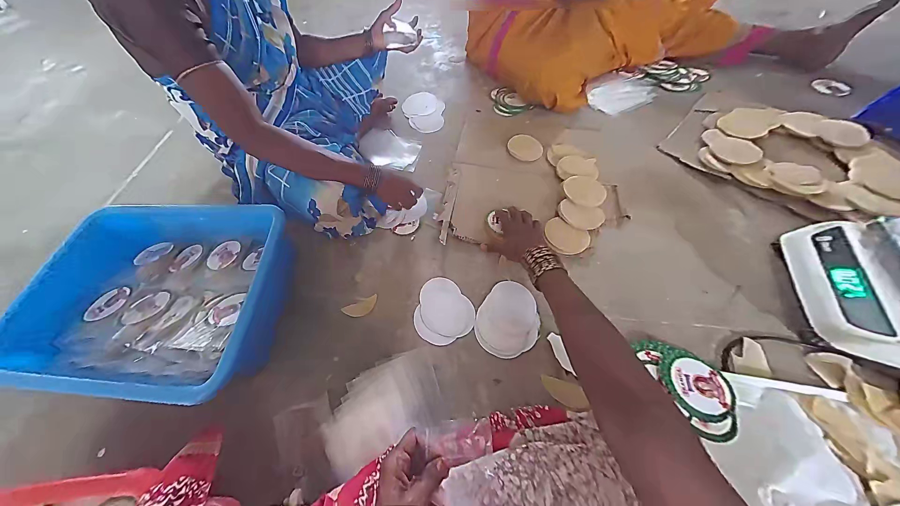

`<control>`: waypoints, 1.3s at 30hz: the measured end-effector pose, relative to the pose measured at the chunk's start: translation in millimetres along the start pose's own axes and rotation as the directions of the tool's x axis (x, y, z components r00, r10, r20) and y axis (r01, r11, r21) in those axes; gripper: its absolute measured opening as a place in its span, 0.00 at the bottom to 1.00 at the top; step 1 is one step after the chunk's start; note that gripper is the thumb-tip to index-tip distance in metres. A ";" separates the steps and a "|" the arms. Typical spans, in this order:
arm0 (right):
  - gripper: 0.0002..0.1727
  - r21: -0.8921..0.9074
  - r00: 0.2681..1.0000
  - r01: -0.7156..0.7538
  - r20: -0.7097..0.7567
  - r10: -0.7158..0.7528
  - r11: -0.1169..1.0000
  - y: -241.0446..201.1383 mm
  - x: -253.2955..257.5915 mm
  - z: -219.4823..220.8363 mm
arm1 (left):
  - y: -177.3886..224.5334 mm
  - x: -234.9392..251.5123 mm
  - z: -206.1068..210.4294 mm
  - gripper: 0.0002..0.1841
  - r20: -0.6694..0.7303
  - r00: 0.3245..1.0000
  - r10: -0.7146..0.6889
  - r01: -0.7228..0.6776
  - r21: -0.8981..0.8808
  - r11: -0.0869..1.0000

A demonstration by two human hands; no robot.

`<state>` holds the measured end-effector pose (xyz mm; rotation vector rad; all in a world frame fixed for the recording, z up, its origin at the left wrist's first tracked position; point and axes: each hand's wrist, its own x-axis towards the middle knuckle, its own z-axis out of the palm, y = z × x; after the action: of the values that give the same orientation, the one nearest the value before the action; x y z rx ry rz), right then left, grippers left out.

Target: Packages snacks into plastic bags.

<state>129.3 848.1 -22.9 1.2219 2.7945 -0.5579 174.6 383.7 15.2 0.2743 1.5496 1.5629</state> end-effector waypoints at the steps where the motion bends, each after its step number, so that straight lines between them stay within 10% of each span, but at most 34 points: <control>1: 0.56 -0.027 1.000 0.013 0.013 -0.012 1.000 0.8 1.4 -3.7 | 0.1 -0.7 0.4 0.07 -0.002 1.000 -0.009 0.009 0.001 1.000; 10: 0.33 -0.268 0.984 0.042 0.176 0.006 0.963 -20.8 -16.9 -27.4 | 1.7 -3.2 1.6 0.06 0.023 1.000 0.005 -0.005 -0.007 1.000; 14: 0.16 -0.030 0.997 -0.081 -0.005 0.080 0.996 -7.7 -23.4 -47.5 | 1.5 -3.6 1.3 0.06 0.029 0.999 0.021 -0.021 -0.002 1.000; 20: 0.21 0.175 0.956 -0.194 -0.189 0.226 0.965 -1.7 -90.5 -77.5 | 5.6 -3.5 2.8 0.05 0.014 0.999 0.030 -0.030 0.001 1.000; 28: 0.21 0.196 0.928 -0.366 0.002 0.373 0.910 20.3 -160.2 -48.1 | 7.7 -5.5 4.3 0.05 0.032 0.998 0.055 -0.057 0.049 0.997; 34: 0.17 0.788 0.978 -0.136 0.011 0.207 0.600 8.0 -288.2 -106.9 | 10.2 -7.6 4.4 0.04 0.040 0.991 0.127 -0.128 0.031 0.991; 39: 0.26 0.885 0.975 -0.191 0.222 -0.025 0.424 12.3 -427.5 -113.8 | 14.0 -16.4 6.3 0.04 0.126 0.982 0.138 -0.150 0.092 0.984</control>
<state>444.5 594.2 156.1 1.2281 2.1305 -2.2432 182.6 379.0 35.8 0.5380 1.5452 1.5509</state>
